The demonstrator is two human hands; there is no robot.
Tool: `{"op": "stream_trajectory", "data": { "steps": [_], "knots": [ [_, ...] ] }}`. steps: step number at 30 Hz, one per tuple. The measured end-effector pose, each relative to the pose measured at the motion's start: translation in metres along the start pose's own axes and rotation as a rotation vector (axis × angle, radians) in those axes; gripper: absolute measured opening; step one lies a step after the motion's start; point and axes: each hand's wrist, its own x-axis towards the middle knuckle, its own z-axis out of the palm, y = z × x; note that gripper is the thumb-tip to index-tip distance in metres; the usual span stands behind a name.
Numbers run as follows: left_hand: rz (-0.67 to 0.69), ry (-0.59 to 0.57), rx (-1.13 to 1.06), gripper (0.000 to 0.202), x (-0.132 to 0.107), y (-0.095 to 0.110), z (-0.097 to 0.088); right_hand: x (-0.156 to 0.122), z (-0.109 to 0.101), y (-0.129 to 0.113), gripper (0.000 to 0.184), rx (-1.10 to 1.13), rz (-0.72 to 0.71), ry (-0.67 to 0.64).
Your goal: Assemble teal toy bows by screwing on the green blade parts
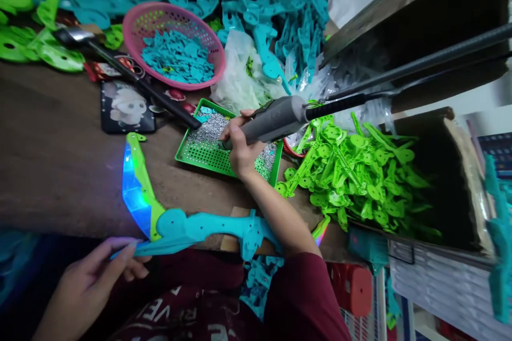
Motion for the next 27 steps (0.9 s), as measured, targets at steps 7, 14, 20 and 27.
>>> {"op": "stream_trajectory", "data": {
  "steps": [7,14,20,27],
  "knots": [
    [0.444,0.337,0.48,0.025,0.0,0.0,-0.007,0.001,0.003,-0.002,0.033,-0.06,0.004,0.006],
    [1.076,0.171,0.654,0.022,0.012,0.036,0.02,-0.003,0.004,-0.004,0.025,-0.052,0.002,0.01],
    [1.064,0.233,0.711,0.024,0.019,0.039,0.034,0.001,0.006,-0.004,0.026,-0.008,-0.026,0.02],
    [1.067,0.278,0.783,0.017,0.016,0.042,0.03,-0.047,0.026,-0.094,0.024,0.154,0.055,-0.173]
  ]
}}
